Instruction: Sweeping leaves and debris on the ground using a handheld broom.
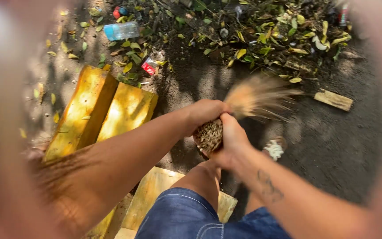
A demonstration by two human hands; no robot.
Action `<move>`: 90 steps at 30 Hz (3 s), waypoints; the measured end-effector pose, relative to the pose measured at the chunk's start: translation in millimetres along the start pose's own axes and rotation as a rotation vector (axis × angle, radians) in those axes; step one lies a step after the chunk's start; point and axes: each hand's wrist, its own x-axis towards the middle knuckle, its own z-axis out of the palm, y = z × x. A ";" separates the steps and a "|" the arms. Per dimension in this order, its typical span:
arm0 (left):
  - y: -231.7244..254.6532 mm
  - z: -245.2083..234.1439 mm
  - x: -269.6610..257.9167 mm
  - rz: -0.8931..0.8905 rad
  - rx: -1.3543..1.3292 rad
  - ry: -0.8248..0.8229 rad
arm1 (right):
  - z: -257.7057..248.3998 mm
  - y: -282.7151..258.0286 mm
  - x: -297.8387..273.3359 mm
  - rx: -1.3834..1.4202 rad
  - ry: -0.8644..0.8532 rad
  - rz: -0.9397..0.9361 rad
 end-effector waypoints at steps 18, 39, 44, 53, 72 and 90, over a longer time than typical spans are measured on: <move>8.5 223.5 68.0 0.668 -0.084 0.140 | -170.2 -159.2 -96.3 -0.373 -0.123 -0.497; 35.5 329.6 107.7 0.280 -0.404 0.590 | -220.1 -266.5 -106.0 -0.450 -0.300 0.158; 26.7 332.5 93.7 0.399 -0.221 0.757 | -201.7 -275.1 -119.7 -0.609 -0.315 0.198; 61.6 355.8 76.2 0.697 -0.276 0.543 | -209.4 -287.9 -146.8 -0.717 -0.414 -0.303; 71.1 298.6 178.5 0.378 -0.104 0.505 | -224.2 -303.6 -43.3 -0.484 -0.146 0.011; 129.2 214.5 33.5 0.626 -0.251 0.581 | -56.0 -310.1 -73.4 -0.847 -0.774 -0.096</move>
